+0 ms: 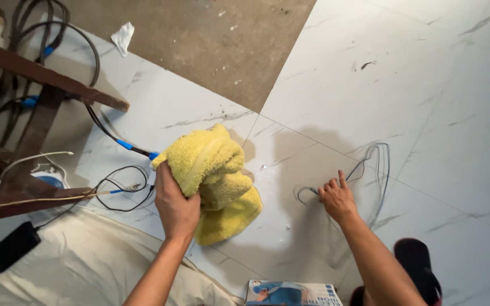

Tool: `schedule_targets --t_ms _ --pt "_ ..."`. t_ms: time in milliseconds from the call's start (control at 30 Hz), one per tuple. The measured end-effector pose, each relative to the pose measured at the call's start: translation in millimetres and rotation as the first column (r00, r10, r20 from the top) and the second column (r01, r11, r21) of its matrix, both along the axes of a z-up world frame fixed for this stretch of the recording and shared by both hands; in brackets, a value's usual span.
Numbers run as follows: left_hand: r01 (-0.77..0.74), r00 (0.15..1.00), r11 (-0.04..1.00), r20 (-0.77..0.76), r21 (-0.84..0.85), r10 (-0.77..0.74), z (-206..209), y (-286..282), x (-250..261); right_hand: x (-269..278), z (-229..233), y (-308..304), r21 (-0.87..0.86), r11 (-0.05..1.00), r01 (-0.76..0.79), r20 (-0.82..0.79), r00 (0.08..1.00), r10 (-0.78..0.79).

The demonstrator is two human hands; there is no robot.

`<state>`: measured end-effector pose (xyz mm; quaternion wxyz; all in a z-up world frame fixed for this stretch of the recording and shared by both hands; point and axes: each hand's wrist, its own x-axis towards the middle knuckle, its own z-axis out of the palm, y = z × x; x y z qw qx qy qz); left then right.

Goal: The person installs a red wall-mounted fan by adjusting its position and plugging it into a wall socket, then turns it on. Afterwards, they remove a yellow towel from a hanger, fold it, and place it on a desk.

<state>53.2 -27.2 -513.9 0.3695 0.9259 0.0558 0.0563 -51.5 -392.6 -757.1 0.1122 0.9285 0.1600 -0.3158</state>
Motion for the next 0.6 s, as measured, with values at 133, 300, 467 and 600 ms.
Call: schedule_targets --t_ms 133,300,467,600 --pt "-0.041 0.998 0.998 -0.049 -0.055 0.039 48.6 -4.9 -5.0 24.6 63.4 -16.7 0.168 0.969 0.182 0.038 0.981 -0.190" --pt "-0.087 0.996 0.995 -0.041 -0.051 0.085 135.9 -12.9 -2.5 52.2 186.0 -28.5 0.523 0.761 0.384 0.217 0.803 -0.555" --pt "-0.085 0.996 0.994 0.019 -0.071 0.087 237.6 -36.9 17.2 81.0 315.4 -54.0 0.710 0.577 0.404 0.140 0.722 -0.678" --pt "-0.156 0.986 0.979 0.039 -0.129 0.162 322.5 -72.0 42.1 121.2 428.2 -84.2 0.805 0.329 0.494 -0.081 0.641 -0.764"
